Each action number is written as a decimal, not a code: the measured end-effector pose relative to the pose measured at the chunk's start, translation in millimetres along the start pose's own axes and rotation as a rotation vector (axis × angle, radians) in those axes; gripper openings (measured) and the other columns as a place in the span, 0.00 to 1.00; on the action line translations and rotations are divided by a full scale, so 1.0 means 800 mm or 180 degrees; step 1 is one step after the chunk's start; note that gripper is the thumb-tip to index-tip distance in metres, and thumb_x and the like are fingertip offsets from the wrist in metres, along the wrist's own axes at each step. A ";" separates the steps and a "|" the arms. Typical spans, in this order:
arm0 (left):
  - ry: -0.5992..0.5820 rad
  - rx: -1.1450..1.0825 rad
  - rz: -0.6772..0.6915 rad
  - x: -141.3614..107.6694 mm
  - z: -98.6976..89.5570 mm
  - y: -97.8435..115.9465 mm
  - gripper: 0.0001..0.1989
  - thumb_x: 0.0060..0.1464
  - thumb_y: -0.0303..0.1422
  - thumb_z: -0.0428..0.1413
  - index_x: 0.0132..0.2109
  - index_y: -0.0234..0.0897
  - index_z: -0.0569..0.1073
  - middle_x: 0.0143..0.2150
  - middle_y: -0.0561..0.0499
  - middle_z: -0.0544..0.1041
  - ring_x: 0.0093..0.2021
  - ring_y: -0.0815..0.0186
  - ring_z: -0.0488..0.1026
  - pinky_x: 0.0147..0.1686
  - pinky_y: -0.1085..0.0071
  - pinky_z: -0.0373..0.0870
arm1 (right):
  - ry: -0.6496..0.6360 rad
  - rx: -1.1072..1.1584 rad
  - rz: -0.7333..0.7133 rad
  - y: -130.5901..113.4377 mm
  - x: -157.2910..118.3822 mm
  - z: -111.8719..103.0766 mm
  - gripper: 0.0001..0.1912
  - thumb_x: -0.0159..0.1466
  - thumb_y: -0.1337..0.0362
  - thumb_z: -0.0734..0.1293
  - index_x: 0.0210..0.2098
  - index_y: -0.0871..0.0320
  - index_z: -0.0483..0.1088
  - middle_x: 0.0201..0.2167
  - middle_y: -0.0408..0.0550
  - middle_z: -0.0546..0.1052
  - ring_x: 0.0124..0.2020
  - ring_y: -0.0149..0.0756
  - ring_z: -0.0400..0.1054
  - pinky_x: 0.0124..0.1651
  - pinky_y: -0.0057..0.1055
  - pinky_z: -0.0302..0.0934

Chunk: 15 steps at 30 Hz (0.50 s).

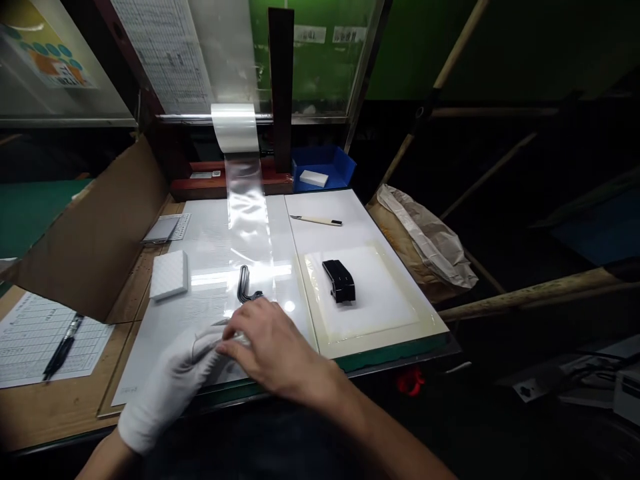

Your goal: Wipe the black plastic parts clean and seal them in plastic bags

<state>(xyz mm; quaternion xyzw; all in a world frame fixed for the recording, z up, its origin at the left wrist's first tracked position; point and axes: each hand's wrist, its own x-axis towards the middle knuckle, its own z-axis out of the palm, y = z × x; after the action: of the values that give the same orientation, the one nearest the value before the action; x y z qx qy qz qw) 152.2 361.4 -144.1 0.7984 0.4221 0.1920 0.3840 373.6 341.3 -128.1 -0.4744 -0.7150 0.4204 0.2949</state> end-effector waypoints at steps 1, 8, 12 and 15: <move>0.0212 -0.0130 -0.0204 0.005 0.000 -0.002 0.10 0.64 0.39 0.55 0.43 0.43 0.81 0.45 0.49 0.82 0.46 0.61 0.78 0.49 0.68 0.73 | -0.0028 0.0352 0.0183 0.006 0.009 -0.010 0.12 0.70 0.56 0.68 0.50 0.53 0.73 0.50 0.46 0.76 0.52 0.40 0.68 0.54 0.37 0.63; 0.0985 -0.0043 -0.1071 0.067 -0.002 -0.015 0.19 0.65 0.48 0.51 0.39 0.38 0.78 0.37 0.50 0.82 0.38 0.61 0.79 0.39 0.69 0.72 | 0.0897 0.1153 0.0809 0.066 0.065 -0.026 0.15 0.66 0.55 0.69 0.49 0.55 0.75 0.41 0.46 0.79 0.42 0.35 0.73 0.47 0.34 0.67; 0.1046 0.0677 -0.0968 0.117 -0.001 -0.029 0.18 0.63 0.44 0.50 0.29 0.40 0.71 0.32 0.50 0.77 0.36 0.60 0.73 0.38 0.66 0.66 | 0.1324 0.0878 0.1016 0.090 0.085 -0.007 0.15 0.67 0.58 0.66 0.51 0.55 0.73 0.37 0.44 0.78 0.37 0.33 0.73 0.43 0.32 0.67; 0.1043 0.1335 -0.0917 0.144 0.002 -0.044 0.19 0.61 0.42 0.51 0.23 0.41 0.67 0.30 0.47 0.73 0.37 0.57 0.69 0.40 0.62 0.62 | 0.1532 0.0524 0.1104 0.100 0.092 0.004 0.15 0.67 0.60 0.65 0.52 0.55 0.72 0.33 0.42 0.77 0.33 0.32 0.71 0.39 0.31 0.65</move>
<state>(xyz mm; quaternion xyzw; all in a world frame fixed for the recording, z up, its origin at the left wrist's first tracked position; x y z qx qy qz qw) 200.1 467.8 -174.4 0.7506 0.6178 0.1705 0.1608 377.9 424.3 -198.4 -0.6498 -0.4964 0.3965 0.4172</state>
